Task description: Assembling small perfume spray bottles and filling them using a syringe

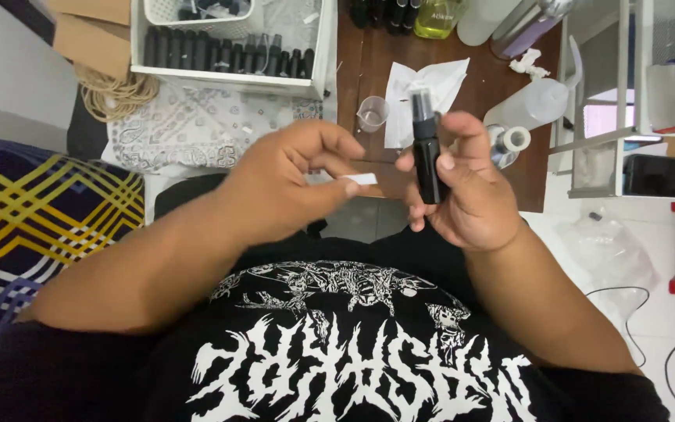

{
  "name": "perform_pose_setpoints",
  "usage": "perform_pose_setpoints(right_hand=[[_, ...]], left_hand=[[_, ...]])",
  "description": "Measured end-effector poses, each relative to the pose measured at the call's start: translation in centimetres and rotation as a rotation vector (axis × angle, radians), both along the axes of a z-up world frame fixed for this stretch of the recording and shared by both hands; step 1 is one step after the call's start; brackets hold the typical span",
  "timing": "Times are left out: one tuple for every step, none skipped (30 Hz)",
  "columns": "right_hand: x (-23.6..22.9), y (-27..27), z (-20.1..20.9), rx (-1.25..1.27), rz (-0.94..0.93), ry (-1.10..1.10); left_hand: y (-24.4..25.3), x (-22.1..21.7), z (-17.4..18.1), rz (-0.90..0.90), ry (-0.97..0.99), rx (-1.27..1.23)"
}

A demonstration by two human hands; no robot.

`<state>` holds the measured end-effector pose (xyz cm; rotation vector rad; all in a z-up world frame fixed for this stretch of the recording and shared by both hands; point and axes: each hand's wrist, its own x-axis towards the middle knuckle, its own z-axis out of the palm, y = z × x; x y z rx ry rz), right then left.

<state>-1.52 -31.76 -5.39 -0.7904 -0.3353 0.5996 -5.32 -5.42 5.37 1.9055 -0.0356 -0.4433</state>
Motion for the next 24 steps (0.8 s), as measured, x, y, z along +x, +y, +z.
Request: perform_pose_setpoints(right_hand=[[-0.7,0.4,1.5,0.022,-0.015,-0.022],[-1.6,0.7,2.9,0.043,-0.032,-0.041],[-2.2,1.1,4.1,0.041,-0.029,-0.05],[-2.9,1.5,5.2,0.059,-0.027,-0.038],[-3.6,2.0,6.2,0.078,-0.025,-0.026],[-4.4,2.2,6.1,0.074,-0.024,-0.03],[-5.1,2.6,5.9,0.057,-0.037,-0.033],[-5.8,2.9,5.7,0.041,-0.048,-0.036],[-6.4,3.2,5.3,0.039,-0.043,-0.04],[-7.1,3.5,4.9,0.002,-0.054,-0.092],[-7.7,3.7,4.4,-0.034,-0.064,-0.145],[-8.2,3.9,4.6,-0.034,-0.058,-0.147],[-8.6,4.0,4.7,-0.103,-0.09,-0.196],[-9.1,4.1,4.8,-0.17,-0.124,-0.245],[-9.4,4.0,4.9,-0.169,-0.121,-0.247],[-9.8,3.8,4.9,-0.158,-0.157,-0.225],[-10.0,3.6,4.9,-0.146,-0.194,-0.203],[-10.2,3.5,5.2,-0.146,-0.2,-0.206],[-10.3,3.3,5.5,-0.142,-0.165,-0.286],[-10.6,3.1,5.8,-0.14,-0.128,-0.362],[-10.9,3.1,6.0,-0.141,-0.131,-0.362],[-11.1,3.0,6.3,-0.173,-0.125,-0.404],[-11.3,3.0,6.6,-0.205,-0.118,-0.446],[-11.5,3.0,6.7,-0.205,-0.121,-0.447]], left_hand=[[-0.4,-1.0,-0.1,0.035,-0.034,-0.116],[-0.8,-2.0,-0.4,0.065,-0.063,-0.233],[-1.1,-2.7,-0.3,0.068,-0.072,-0.235],[-1.4,-3.5,-0.3,0.104,-0.042,-0.298],[-1.7,-4.2,-0.4,0.14,-0.011,-0.36],[-1.8,-4.8,-0.5,0.141,-0.016,-0.364],[-1.9,-5.4,-0.6,0.166,-0.019,-0.429],[-2.0,-6.0,-0.7,0.193,-0.023,-0.494],[-2.1,-6.4,-0.1,0.197,-0.028,-0.497],[-2.2,-6.9,0.6,0.176,-0.06,-0.53],[-2.3,-7.4,1.3,0.154,-0.092,-0.562],[-2.4,-7.8,1.2,0.159,-0.096,-0.563],[-2.4,-8.2,1.1,0.151,-0.19,-0.483],[-2.5,-8.6,1.0,0.141,-0.283,-0.401],[-1.9,-8.7,0.2,0.145,-0.285,-0.4],[-1.4,-8.6,-0.7,0.044,-0.68,-0.083],[-0.9,-8.5,-1.5,-0.072,-1.056,0.251],[-1.0,-8.6,-1.4,-0.077,-1.061,0.249],[-1.1,-8.7,-1.4,-0.035,-1.201,0.202],[-1.2,-8.9,-1.4,0.01,-1.335,0.152],[-1.4,-9.1,-1.2,0.008,-1.336,0.149],[-1.6,-9.2,-0.9,0.017,-1.396,0.192],[-1.7,-9.4,-0.7,0.027,-1.456,0.235],[-1.8,-9.5,-0.7,0.025,-1.458,0.234]])
